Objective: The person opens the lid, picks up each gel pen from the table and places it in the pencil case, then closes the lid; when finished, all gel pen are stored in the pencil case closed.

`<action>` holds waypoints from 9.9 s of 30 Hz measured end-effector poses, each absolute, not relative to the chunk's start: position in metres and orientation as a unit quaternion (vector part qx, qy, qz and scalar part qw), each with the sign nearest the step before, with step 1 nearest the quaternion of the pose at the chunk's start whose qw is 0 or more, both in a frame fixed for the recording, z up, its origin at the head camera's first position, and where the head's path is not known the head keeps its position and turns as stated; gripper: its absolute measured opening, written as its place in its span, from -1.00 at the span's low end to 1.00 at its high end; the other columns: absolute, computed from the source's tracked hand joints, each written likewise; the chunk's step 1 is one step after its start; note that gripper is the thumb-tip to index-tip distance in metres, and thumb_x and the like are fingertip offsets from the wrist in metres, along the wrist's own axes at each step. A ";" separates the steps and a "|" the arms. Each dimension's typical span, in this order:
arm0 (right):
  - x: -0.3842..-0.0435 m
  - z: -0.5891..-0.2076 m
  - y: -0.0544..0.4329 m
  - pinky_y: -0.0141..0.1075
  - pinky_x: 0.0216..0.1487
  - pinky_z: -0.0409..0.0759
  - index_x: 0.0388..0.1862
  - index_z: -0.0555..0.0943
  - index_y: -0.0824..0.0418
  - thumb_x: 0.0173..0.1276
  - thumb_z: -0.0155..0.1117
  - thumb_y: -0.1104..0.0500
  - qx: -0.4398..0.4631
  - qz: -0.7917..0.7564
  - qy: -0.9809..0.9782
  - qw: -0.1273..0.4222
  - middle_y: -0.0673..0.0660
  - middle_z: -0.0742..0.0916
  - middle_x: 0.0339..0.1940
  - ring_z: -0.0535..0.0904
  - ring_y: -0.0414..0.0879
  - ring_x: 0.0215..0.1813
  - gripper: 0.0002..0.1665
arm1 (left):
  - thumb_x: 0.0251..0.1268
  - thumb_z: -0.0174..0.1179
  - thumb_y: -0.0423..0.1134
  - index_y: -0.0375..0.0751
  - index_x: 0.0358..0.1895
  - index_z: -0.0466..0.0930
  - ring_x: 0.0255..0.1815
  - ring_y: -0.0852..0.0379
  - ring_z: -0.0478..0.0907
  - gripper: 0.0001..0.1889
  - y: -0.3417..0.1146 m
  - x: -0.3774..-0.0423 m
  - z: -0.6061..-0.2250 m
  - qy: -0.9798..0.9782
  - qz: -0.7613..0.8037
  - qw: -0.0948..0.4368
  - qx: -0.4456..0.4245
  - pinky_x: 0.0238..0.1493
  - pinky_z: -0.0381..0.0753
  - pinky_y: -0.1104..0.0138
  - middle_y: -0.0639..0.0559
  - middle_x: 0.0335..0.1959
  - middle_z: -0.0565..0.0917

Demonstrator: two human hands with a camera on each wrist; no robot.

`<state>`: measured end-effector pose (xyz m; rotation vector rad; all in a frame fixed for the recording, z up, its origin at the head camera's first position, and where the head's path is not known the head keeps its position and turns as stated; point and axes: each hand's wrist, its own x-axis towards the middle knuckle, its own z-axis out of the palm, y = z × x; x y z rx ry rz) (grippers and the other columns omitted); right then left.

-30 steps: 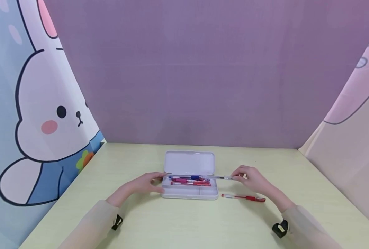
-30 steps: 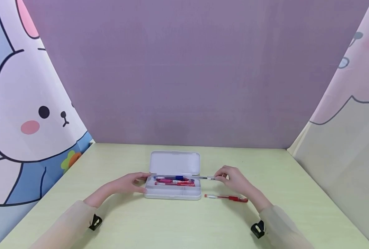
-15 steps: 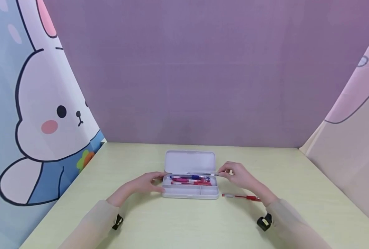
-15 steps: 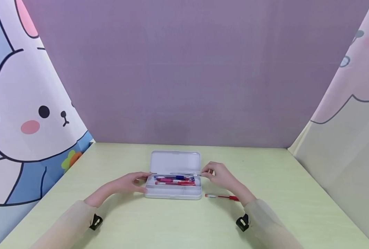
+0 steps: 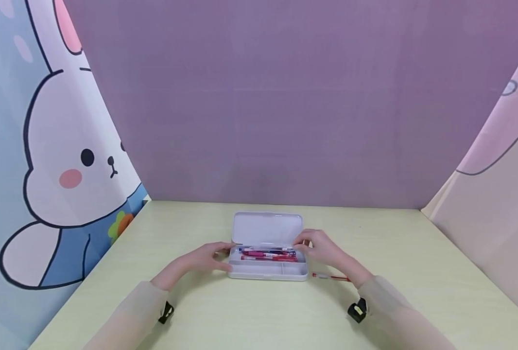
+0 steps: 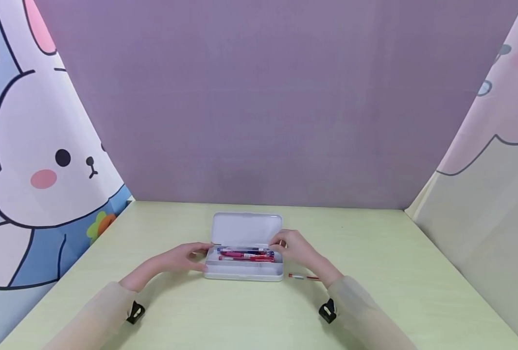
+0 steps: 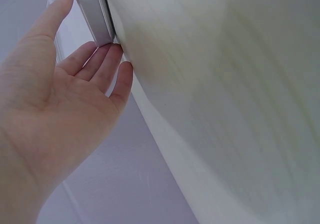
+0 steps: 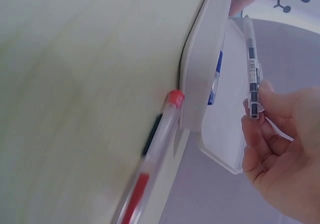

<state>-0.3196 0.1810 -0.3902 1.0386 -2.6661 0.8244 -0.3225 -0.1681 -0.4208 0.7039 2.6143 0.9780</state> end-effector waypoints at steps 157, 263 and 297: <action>-0.269 -0.388 0.323 -0.45 -0.53 0.43 -0.36 0.66 0.17 0.12 0.37 0.32 0.327 0.258 -0.903 0.108 -0.09 0.65 -0.49 0.42 -0.43 -0.46 -0.90 | 0.05 0.36 -0.01 -0.19 0.37 0.27 0.34 -0.21 0.28 -0.21 -0.167 -0.322 -0.422 0.899 0.341 0.127 0.244 0.32 0.26 -0.11 -0.22 0.33 0.37; -0.357 -0.392 0.182 0.09 0.28 0.37 0.31 0.25 0.52 0.41 0.10 0.02 0.189 0.272 -0.941 0.066 0.46 0.46 0.24 0.38 0.32 0.27 -0.28 | 0.00 0.40 -0.02 -0.33 0.37 0.22 0.30 -0.19 0.32 -0.12 -0.163 -0.321 -0.424 0.902 0.327 0.117 0.257 0.29 0.32 -0.08 -0.25 0.29 0.40; -0.314 -0.406 0.213 0.16 0.22 0.38 -0.29 0.45 0.03 0.35 0.19 -0.02 0.329 0.374 -0.866 -0.036 0.25 0.56 0.22 0.39 0.25 0.30 -0.82 | -0.07 0.45 -0.12 -0.22 0.28 0.21 0.21 -0.19 0.40 -0.17 -0.158 -0.327 -0.423 0.872 0.374 0.111 0.297 0.28 0.35 -0.05 -0.21 0.16 0.47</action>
